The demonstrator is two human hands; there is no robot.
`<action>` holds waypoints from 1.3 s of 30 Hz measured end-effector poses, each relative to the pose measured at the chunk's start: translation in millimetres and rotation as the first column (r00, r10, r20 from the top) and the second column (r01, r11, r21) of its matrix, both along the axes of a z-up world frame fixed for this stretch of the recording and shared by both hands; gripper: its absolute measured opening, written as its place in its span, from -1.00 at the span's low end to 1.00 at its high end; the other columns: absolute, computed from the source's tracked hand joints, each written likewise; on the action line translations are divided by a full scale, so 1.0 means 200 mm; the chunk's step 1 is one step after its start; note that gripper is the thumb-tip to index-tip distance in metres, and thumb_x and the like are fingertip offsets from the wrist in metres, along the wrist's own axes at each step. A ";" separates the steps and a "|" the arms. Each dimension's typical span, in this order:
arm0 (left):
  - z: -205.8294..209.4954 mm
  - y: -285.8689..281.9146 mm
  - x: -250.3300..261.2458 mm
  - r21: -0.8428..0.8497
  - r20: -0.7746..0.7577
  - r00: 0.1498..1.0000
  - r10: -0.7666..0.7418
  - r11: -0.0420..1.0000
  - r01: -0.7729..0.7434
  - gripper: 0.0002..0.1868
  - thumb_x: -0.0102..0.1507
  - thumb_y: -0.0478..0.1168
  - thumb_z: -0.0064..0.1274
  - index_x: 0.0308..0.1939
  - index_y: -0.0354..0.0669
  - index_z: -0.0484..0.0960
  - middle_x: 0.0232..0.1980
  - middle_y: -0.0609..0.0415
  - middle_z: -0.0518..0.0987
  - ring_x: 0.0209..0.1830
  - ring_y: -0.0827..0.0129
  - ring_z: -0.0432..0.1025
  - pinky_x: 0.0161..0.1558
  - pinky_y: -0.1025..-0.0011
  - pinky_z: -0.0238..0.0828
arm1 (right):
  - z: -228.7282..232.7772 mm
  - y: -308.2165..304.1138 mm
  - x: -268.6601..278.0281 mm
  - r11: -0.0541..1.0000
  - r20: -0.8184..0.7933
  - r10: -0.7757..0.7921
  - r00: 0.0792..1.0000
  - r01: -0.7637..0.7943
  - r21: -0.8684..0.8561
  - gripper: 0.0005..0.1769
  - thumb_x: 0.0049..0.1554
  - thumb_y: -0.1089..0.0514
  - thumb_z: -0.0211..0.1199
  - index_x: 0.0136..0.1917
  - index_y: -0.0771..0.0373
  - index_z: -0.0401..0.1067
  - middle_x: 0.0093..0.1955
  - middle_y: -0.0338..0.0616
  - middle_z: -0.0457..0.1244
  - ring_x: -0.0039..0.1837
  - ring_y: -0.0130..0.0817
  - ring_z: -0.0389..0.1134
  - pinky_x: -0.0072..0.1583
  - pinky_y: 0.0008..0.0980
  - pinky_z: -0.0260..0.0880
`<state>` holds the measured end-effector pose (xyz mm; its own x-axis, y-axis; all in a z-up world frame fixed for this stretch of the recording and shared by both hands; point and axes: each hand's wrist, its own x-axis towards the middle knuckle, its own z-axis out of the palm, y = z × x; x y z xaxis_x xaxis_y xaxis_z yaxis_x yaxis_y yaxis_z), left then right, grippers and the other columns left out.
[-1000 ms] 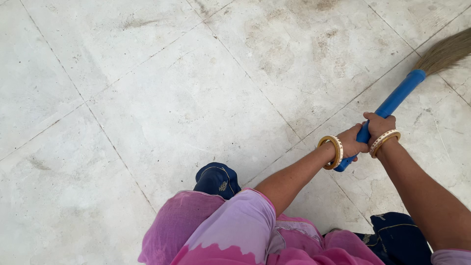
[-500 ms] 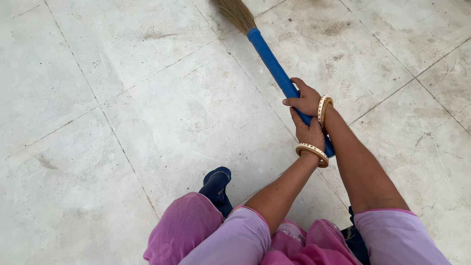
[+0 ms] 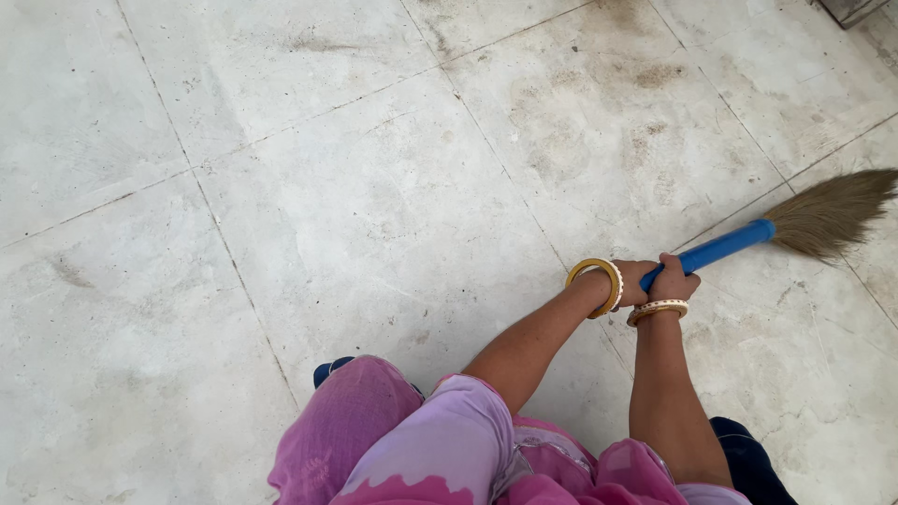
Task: The person sweeps debris across a tiled floor using a long-handled broom.
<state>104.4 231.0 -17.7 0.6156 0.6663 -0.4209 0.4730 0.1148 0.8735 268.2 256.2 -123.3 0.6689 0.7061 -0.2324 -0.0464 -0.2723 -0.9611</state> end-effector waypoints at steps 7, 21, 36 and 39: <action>0.01 0.00 -0.18 -0.238 0.157 0.854 0.495 0.859 -0.454 -0.14 0.17 -0.25 -0.03 0.56 0.01 0.06 -0.13 -0.07 0.63 -0.50 0.28 0.53 -0.44 0.33 0.51 | 0.25 0.31 -0.31 0.811 0.291 0.560 0.776 -0.441 -0.383 -0.35 0.12 -0.04 0.32 0.26 0.47 0.22 0.07 0.16 0.29 0.00 -0.11 0.40 -0.07 -0.21 0.47; 0.37 0.21 -0.76 -0.596 0.512 -0.146 0.847 0.228 -0.770 -0.10 0.26 -0.28 -0.27 0.69 -0.12 -0.19 -0.05 -0.12 0.56 -0.37 0.43 0.47 -0.34 0.43 0.48 | 1.11 0.67 -1.61 0.286 0.408 0.909 -0.090 -0.576 -0.765 -0.09 0.16 -0.03 0.26 0.59 0.30 -0.09 0.20 0.30 0.29 0.13 0.07 0.42 0.15 -0.02 0.46; 0.18 0.31 -1.16 -0.653 0.420 0.211 0.883 0.456 -0.605 -0.09 0.22 -0.14 0.04 0.59 -0.11 -0.04 -0.18 -0.08 0.57 -0.57 0.34 0.50 -0.62 0.38 0.47 | 0.68 0.87 -1.56 0.419 0.335 0.908 0.252 -0.499 -0.759 -0.15 0.14 -0.03 0.35 0.43 0.53 0.05 0.22 0.35 0.25 0.09 0.01 0.44 0.01 -0.16 0.53; 0.14 0.31 -1.24 -0.684 0.423 0.109 0.899 0.396 -0.612 -0.09 0.21 -0.12 0.10 0.58 -0.16 0.01 -0.23 -0.12 0.56 -0.59 0.36 0.49 -0.64 0.41 0.46 | 0.68 0.93 -1.70 0.406 0.274 0.912 0.304 -0.595 -0.693 -0.17 0.11 0.01 0.30 0.43 0.52 0.02 0.22 0.32 0.24 0.09 0.00 0.45 -0.02 -0.17 0.57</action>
